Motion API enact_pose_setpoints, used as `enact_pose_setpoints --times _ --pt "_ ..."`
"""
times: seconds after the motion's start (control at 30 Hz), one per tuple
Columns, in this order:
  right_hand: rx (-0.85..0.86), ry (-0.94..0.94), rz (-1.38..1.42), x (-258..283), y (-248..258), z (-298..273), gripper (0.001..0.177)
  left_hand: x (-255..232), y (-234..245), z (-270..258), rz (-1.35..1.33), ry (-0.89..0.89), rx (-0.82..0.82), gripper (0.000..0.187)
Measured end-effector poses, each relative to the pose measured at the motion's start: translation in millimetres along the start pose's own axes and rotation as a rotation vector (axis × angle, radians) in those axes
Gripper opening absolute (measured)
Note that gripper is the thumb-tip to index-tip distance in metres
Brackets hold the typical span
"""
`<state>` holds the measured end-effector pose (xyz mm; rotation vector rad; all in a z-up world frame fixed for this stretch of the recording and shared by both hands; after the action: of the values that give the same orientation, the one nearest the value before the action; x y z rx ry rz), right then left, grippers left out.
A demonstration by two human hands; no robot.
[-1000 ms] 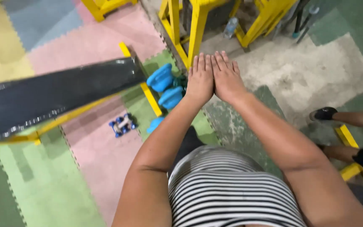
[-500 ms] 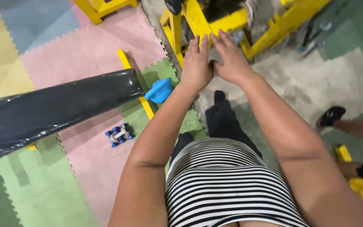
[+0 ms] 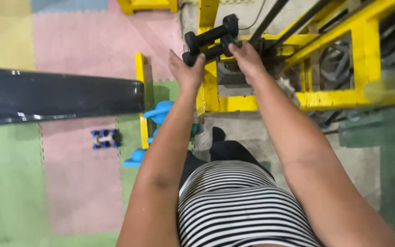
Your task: Cleaning a kettlebell and a weight machine handle with a cloth.
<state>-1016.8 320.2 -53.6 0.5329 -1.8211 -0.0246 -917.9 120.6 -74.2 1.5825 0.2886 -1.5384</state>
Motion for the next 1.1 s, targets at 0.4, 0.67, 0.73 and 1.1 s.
enact_pose_setpoints --times 0.4,0.67,0.73,1.1 --pt "0.175 -0.445 0.325 9 -13 73 0.07 9 -12 20 -0.319 0.636 0.041 0.11" --pt "0.14 -0.458 0.455 10 -14 72 0.057 11 -20 20 -0.377 0.64 0.11 0.081" --pt "0.163 -0.457 0.438 12 -15 70 0.055 12 -19 18 -0.399 0.607 0.081 0.078" --pt "0.182 -0.429 0.434 -13 -17 57 0.049 34 -14 -9 -0.408 0.566 0.069 0.067"
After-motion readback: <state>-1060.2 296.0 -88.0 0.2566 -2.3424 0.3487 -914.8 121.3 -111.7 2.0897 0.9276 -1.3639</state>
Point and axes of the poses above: each hand's wrist, its own z-axis towards the middle knuckle, its own y-axis out of the back of the hand, x = y × z, the point moved 1 cm from there along z, towards the middle knuckle, and after that the axes turned 4 degrees about -z, right-handed, at the moved point
